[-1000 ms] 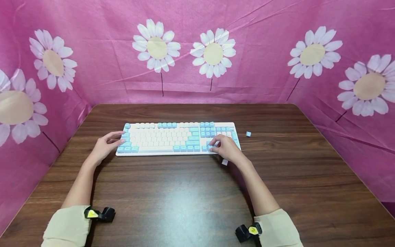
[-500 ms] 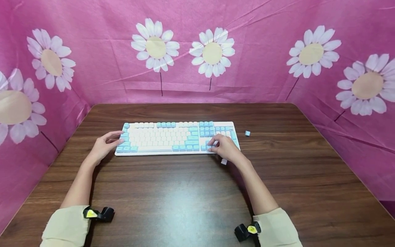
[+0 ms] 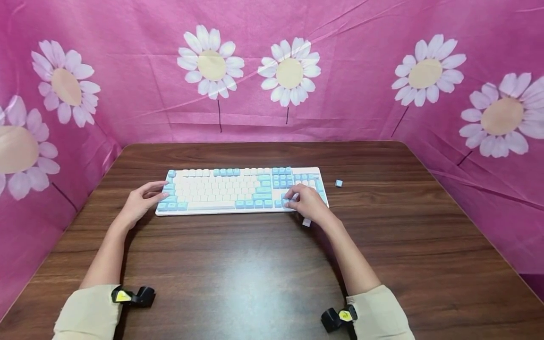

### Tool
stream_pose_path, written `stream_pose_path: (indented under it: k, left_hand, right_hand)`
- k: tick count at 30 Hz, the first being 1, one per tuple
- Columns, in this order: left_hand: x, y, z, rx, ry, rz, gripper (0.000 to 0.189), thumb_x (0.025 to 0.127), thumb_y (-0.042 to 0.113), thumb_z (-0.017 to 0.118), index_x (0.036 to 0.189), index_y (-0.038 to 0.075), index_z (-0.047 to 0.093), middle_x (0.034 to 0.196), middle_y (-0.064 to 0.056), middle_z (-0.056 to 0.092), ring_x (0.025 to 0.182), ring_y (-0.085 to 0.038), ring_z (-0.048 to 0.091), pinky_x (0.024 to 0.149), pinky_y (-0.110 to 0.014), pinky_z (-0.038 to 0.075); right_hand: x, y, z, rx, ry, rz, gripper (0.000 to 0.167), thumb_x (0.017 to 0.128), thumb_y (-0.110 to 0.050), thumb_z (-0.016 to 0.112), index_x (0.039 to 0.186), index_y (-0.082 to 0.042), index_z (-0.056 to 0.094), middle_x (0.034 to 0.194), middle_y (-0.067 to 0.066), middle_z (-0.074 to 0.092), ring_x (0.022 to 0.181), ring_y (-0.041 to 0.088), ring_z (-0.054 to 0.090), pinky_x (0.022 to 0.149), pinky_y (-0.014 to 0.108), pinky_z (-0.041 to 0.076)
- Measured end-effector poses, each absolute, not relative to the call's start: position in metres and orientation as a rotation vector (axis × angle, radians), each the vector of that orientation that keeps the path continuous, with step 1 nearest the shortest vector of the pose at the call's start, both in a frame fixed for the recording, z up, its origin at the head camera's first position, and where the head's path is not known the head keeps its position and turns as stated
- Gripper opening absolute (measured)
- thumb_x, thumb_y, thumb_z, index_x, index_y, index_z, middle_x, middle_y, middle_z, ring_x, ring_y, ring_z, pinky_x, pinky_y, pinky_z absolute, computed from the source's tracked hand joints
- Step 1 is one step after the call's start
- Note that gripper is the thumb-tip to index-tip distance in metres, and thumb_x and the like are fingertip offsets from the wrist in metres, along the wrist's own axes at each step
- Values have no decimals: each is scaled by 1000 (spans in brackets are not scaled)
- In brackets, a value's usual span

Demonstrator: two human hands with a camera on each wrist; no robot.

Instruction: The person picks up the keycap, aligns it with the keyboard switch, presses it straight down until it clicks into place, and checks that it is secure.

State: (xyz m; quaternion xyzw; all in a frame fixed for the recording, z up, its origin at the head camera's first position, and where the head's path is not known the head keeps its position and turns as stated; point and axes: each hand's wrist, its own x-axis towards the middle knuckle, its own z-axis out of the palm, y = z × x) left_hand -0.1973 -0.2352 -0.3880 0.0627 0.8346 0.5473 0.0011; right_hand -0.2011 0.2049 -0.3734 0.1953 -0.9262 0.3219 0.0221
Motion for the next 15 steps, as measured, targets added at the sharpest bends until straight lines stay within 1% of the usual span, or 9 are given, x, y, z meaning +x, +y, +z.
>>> stream_pose_path:
  k: [3,6,10,12,15]
  left_hand:
    - [-206,-242,-402,199,2634,1715,48,90,21,61,130,-2,47,131,-24,43,116,-39,40,93,-47,31]
    - [-209,-244,-409,207,2654,1722,48,90,22,62,129,-1,49,130,-22,45,114,-37,43,89,-38,37]
    - [-210,-243,-409,225,2662,1745,46,89,21,62,127,-2,50,128,-22,48,110,-36,46,77,-21,41]
    - [-209,-243,-409,231,2660,1749,46,89,21,62,128,-2,50,128,-22,47,110,-36,46,75,-18,40]
    - [-209,-244,-408,232,2651,1751,47,90,21,62,128,-2,49,129,-23,46,110,-36,46,75,-18,40]
  right_hand:
    - [-201,204,-374,596,-2863,996,11,76,-9,74,84,-7,67,87,4,62,73,18,54,65,33,42]
    - [-201,204,-373,601,-2859,991,10,76,-8,74,84,-7,67,86,5,62,72,18,54,64,33,42]
    - [-201,204,-373,601,-2861,987,11,76,-8,74,84,-7,66,85,4,62,71,17,55,64,33,43]
    - [-201,203,-373,600,-2861,988,11,76,-7,74,83,-7,66,85,4,62,71,17,55,64,33,43]
    - [-202,203,-373,599,-2858,994,11,76,-8,75,82,-7,66,85,5,62,71,18,55,64,33,43]
